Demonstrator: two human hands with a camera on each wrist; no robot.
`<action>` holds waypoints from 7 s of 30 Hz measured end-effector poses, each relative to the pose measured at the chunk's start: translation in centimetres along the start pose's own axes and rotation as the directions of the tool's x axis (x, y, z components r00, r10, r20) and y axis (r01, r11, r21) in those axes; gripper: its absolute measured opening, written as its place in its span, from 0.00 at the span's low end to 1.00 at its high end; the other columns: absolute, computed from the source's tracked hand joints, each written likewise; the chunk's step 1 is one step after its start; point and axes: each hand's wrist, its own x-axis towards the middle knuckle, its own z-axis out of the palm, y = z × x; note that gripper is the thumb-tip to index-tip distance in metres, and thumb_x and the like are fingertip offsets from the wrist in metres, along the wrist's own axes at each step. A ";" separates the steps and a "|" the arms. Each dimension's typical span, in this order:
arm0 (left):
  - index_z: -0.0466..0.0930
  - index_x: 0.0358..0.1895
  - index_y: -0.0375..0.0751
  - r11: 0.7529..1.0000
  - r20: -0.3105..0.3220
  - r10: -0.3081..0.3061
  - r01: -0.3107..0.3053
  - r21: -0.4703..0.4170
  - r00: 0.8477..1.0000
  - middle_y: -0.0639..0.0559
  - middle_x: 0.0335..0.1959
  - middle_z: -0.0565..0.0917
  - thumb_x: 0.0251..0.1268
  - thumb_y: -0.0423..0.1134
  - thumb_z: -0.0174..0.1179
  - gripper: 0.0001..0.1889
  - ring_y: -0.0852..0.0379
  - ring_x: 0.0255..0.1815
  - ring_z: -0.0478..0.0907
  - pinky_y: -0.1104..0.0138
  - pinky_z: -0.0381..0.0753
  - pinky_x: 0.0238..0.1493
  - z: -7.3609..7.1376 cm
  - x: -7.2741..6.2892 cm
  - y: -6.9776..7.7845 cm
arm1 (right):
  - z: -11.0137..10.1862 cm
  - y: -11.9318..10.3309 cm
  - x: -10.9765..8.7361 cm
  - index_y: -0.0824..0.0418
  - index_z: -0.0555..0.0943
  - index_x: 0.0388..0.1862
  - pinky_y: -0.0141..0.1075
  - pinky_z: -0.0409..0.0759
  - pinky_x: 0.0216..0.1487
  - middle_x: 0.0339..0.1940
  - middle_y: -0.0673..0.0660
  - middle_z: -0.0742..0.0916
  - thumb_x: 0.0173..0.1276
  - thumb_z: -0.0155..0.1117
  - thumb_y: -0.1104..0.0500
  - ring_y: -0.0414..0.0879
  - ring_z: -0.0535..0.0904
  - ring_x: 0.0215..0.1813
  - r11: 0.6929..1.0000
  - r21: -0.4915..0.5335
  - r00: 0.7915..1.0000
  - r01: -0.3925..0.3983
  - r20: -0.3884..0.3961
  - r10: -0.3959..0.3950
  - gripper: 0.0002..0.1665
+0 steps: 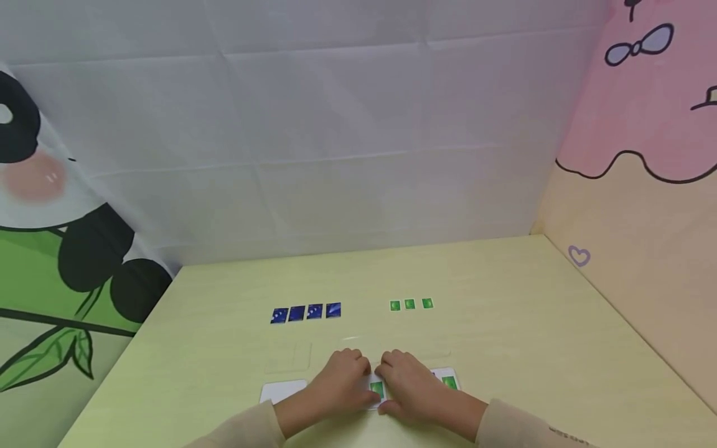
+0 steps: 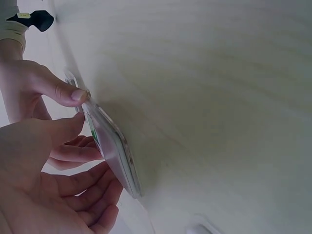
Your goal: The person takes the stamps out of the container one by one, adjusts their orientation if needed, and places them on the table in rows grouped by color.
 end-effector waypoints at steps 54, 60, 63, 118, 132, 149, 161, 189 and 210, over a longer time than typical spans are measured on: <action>0.82 0.28 0.43 0.994 -0.016 -0.082 0.081 -0.070 0.997 0.57 0.22 0.73 0.48 0.49 0.72 0.15 0.61 0.27 0.64 0.70 0.64 0.34 -0.2 0.6 0.4 | -0.2 0.2 0.3 0.60 0.81 0.46 0.35 0.75 0.47 0.41 0.48 0.81 0.54 0.72 0.42 0.38 0.73 0.42 0.999 -0.007 0.997 -0.044 0.060 0.044 0.28; 0.83 0.29 0.44 0.996 -0.007 -0.075 0.074 -0.053 0.997 0.58 0.22 0.74 0.50 0.48 0.72 0.12 0.62 0.27 0.65 0.70 0.63 0.34 -0.2 0.7 0.4 | 0.0 0.2 0.2 0.60 0.81 0.45 0.34 0.75 0.47 0.41 0.47 0.80 0.54 0.72 0.42 0.38 0.72 0.42 0.999 -0.018 0.998 -0.034 0.049 0.035 0.28; 0.84 0.29 0.43 0.994 0.009 -0.084 0.084 -0.072 0.996 0.57 0.22 0.75 0.50 0.47 0.71 0.11 0.61 0.27 0.66 0.69 0.63 0.35 -0.4 0.9 0.3 | 0.1 0.2 0.2 0.60 0.81 0.45 0.34 0.75 0.47 0.41 0.47 0.80 0.53 0.72 0.42 0.38 0.72 0.42 0.999 -0.022 0.999 -0.032 0.036 0.032 0.28; 0.86 0.26 0.39 0.769 0.146 -0.092 0.163 -0.618 0.985 0.52 0.21 0.82 0.54 0.33 0.68 0.02 0.60 0.24 0.72 0.72 0.70 0.26 -2.3 1.9 -3.6 | 0.0 0.2 0.4 0.61 0.80 0.48 0.33 0.75 0.47 0.43 0.48 0.81 0.55 0.71 0.42 0.38 0.73 0.43 0.998 -0.021 0.995 -0.058 0.080 0.059 0.29; 0.86 0.27 0.39 0.767 0.175 -0.091 0.181 -0.616 0.980 0.52 0.22 0.83 0.55 0.34 0.68 0.03 0.61 0.23 0.72 0.73 0.71 0.25 -3.1 2.0 -4.2 | -0.2 -0.1 0.5 0.60 0.80 0.48 0.33 0.74 0.48 0.44 0.49 0.81 0.54 0.72 0.43 0.38 0.73 0.43 0.997 -0.019 0.993 -0.070 0.091 0.071 0.29; 0.86 0.28 0.39 0.764 0.171 -0.113 0.195 -0.614 0.979 0.49 0.25 0.85 0.56 0.34 0.67 0.03 0.59 0.26 0.75 0.71 0.72 0.29 -4.9 3.0 -4.6 | 0.1 -0.2 0.2 0.60 0.80 0.47 0.34 0.75 0.49 0.43 0.48 0.81 0.53 0.72 0.43 0.38 0.74 0.43 0.998 -0.041 0.998 -0.043 0.046 0.045 0.29; 0.86 0.29 0.40 0.766 0.169 -0.124 0.203 -0.609 0.978 0.51 0.26 0.85 0.58 0.35 0.66 0.03 0.58 0.29 0.77 0.69 0.73 0.31 -5.6 3.6 -4.5 | 0.3 0.1 0.1 0.61 0.81 0.46 0.33 0.75 0.47 0.42 0.48 0.81 0.52 0.73 0.43 0.38 0.74 0.42 0.999 -0.048 1.000 0.001 -0.001 -0.001 0.29; 0.87 0.31 0.41 0.776 0.198 -0.149 0.239 -0.583 0.969 0.51 0.29 0.86 0.60 0.37 0.65 0.04 0.59 0.31 0.79 0.60 0.78 0.45 -6.3 5.9 -5.0 | 0.1 0.2 0.4 0.61 0.81 0.46 0.34 0.76 0.47 0.42 0.49 0.81 0.53 0.73 0.42 0.38 0.74 0.42 0.999 -0.032 0.999 -0.009 0.031 0.010 0.29; 0.87 0.32 0.39 0.778 0.180 -0.156 0.233 -0.583 0.971 0.49 0.29 0.87 0.59 0.36 0.66 0.05 0.59 0.29 0.78 0.66 0.75 0.38 -6.4 7.3 -5.8 | 0.1 0.2 0.3 0.60 0.80 0.46 0.33 0.75 0.46 0.41 0.47 0.80 0.53 0.73 0.42 0.37 0.72 0.42 0.999 -0.036 0.999 -0.010 0.036 0.011 0.29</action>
